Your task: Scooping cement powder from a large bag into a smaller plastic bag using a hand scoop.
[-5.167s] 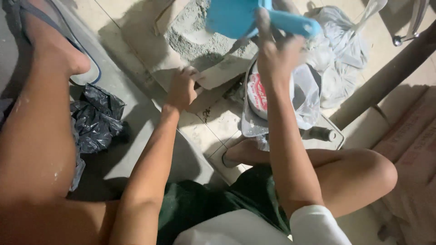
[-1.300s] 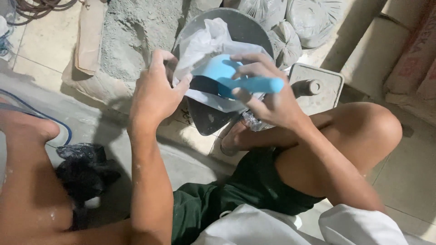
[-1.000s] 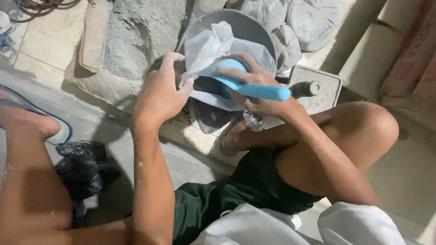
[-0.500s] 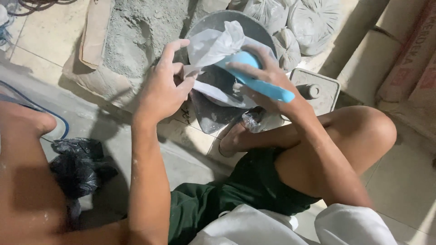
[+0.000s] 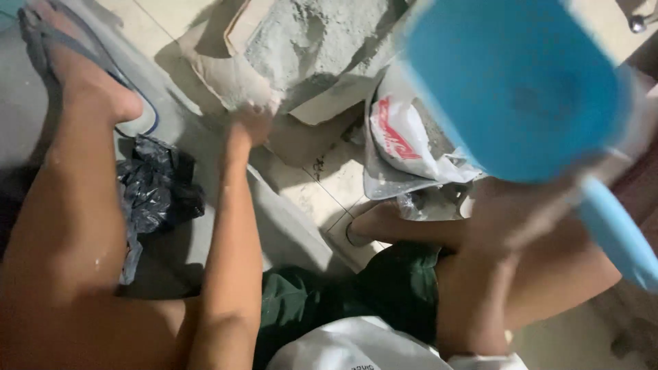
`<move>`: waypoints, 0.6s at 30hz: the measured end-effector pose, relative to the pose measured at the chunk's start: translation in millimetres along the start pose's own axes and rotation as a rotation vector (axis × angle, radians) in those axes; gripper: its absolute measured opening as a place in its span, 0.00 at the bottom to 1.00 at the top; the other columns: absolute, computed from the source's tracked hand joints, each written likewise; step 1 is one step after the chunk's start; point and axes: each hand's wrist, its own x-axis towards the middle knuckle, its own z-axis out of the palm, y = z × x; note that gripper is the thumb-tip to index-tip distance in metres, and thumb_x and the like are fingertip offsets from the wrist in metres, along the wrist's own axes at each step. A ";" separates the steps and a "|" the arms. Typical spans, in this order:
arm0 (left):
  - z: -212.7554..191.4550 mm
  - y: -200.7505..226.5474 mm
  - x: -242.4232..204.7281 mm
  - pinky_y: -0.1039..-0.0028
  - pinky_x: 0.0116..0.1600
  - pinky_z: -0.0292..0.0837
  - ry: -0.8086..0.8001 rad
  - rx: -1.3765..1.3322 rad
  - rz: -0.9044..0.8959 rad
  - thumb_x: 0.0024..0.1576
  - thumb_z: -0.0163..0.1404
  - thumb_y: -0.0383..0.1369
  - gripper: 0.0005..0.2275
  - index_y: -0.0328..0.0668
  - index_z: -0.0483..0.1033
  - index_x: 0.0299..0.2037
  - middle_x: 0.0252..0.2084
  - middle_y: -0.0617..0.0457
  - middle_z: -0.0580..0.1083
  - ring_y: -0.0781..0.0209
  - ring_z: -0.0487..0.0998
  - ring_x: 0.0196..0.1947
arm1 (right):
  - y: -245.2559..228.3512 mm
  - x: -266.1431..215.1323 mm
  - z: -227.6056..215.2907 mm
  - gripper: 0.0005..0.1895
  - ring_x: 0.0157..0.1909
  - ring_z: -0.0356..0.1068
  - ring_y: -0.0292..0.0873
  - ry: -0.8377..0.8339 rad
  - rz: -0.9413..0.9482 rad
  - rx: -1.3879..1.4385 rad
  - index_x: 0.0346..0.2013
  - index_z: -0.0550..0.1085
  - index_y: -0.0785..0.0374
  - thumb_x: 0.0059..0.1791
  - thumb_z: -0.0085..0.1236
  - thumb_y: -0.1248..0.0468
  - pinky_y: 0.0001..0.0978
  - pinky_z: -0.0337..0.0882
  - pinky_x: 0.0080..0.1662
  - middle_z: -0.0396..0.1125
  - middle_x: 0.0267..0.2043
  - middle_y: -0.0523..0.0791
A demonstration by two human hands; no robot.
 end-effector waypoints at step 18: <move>35.5 54.5 -28.5 0.78 0.29 0.68 -0.492 -0.987 -0.471 0.65 0.48 0.34 0.11 0.33 0.80 0.41 0.30 0.50 0.78 0.64 0.76 0.23 | 303.8 22.0 194.1 0.21 0.55 0.73 0.50 -0.199 -0.363 -0.561 0.64 0.67 0.57 0.57 0.55 0.57 0.39 0.73 0.59 0.68 0.56 0.50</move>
